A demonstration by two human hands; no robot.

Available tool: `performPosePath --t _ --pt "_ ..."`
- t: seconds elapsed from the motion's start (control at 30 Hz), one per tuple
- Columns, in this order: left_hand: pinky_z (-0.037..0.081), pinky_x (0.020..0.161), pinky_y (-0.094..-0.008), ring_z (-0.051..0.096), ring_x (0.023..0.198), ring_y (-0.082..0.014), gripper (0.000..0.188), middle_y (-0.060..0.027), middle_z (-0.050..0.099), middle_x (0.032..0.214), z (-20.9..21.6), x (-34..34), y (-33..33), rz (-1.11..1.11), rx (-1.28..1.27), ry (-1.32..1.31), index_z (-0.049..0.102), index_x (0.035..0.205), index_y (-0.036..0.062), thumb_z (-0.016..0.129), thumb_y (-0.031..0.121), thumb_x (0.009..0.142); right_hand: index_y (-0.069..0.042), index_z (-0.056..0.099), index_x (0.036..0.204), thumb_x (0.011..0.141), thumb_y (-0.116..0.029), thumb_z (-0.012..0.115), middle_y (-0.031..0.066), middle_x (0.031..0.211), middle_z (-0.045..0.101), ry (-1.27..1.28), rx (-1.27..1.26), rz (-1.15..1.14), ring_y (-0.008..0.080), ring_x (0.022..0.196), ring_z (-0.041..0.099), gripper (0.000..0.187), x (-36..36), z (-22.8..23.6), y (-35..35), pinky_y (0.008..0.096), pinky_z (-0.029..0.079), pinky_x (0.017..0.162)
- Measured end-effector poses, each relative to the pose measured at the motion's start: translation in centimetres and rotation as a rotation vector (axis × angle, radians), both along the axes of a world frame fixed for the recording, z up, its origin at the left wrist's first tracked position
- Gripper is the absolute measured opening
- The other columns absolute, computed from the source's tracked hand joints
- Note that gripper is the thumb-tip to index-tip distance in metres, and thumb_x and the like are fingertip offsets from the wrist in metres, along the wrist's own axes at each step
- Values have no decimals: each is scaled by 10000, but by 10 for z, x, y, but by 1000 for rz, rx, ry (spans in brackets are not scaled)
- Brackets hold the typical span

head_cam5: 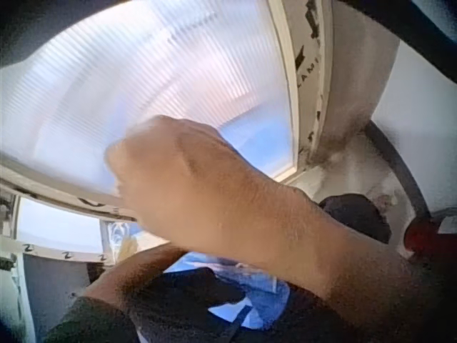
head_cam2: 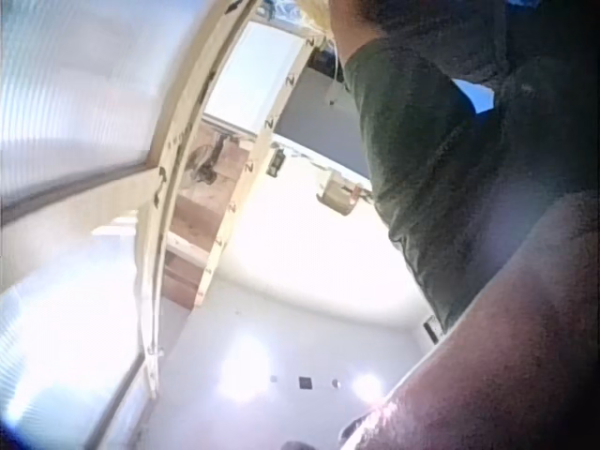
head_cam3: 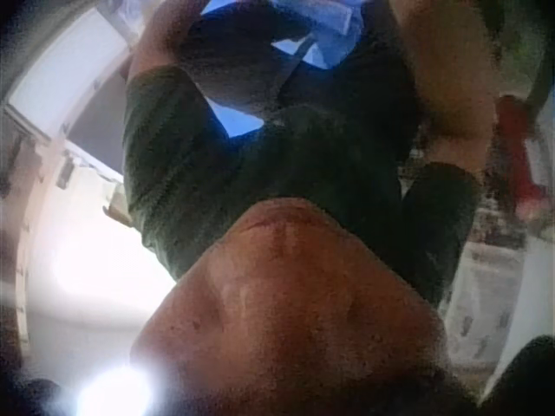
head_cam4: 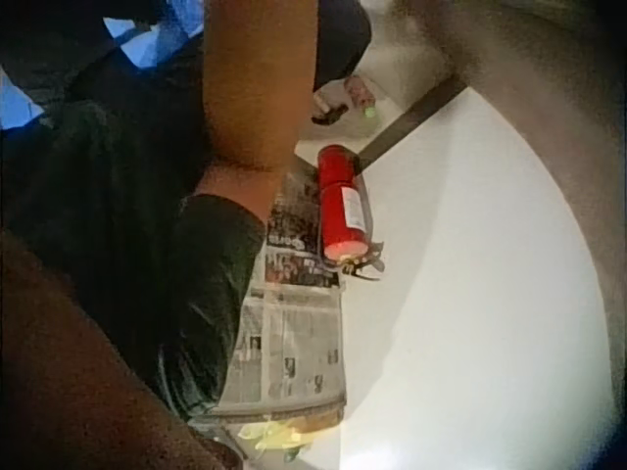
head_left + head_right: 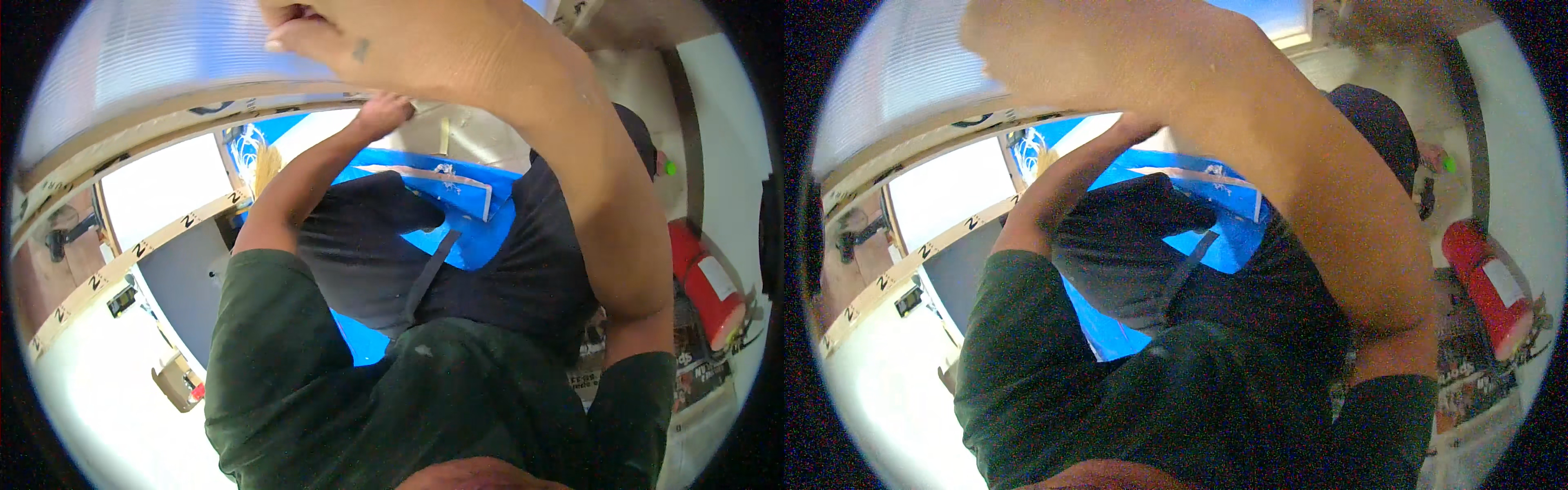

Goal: The person applies adhesive tape to the perimeter of a wooden frame, uses a small wooden block to press the tape down, peels off the protective backing, and then positions and presses a translucent panel onto the frame.

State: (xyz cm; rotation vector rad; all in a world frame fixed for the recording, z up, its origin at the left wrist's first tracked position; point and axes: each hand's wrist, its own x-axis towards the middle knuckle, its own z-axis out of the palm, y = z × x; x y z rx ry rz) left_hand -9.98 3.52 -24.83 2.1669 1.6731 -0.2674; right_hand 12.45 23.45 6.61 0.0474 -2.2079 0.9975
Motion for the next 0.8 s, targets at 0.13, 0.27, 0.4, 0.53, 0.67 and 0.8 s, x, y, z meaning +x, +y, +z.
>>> performPosePath --t 0.13,0.27,0.4,0.53,0.67,0.8 --pt "511 977 -428 636 1164 -282 275 -89 618 1241 68 66 -1 -382 -176 75 744 1171 151 583 188 952 10 726 903 939 -144 640 226 859 731 -221 48 -39 342 791 740 181 2 12 -8 454 606 779" --pt "512 989 -477 627 1161 -312 313 -82 604 1284 218 85 -7 -205 -28 186 758 1188 159 598 169 919 -54 740 942 946 -256 741 125 832 721 -105 62 -124 302 747 692 202 -2 -20 -4 420 528 682" --pt "540 932 -461 668 1054 -364 313 -126 646 1137 371 29 -40 100 227 317 750 1214 187 615 139 936 -49 726 947 944 -241 732 132 867 716 -147 69 -127 332 815 684 192 -6 -27 -12 446 531 738" --pt "516 993 -459 622 1173 -363 436 -139 639 1271 515 8 -74 147 484 608 691 1305 148 749 86 878 -48 735 970 945 -232 729 143 896 730 -195 87 -114 338 844 702 186 -23 -37 -25 446 542 758" --pt "495 1000 -483 606 1190 -331 485 -77 628 1267 576 -18 -57 -85 654 660 678 1297 169 764 84 828 -51 745 994 932 -249 739 159 924 755 -49 -73 -52 353 872 730 208 -80 -82 -50 456 561 777" --pt "498 1000 -474 603 1187 -328 495 -110 614 1206 588 48 -57 16 631 914 685 1209 94 809 19 736 -81 758 996 916 -318 757 152 913 762 -123 -108 -146 363 875 736 250 -119 -75 -110 473 569 780"
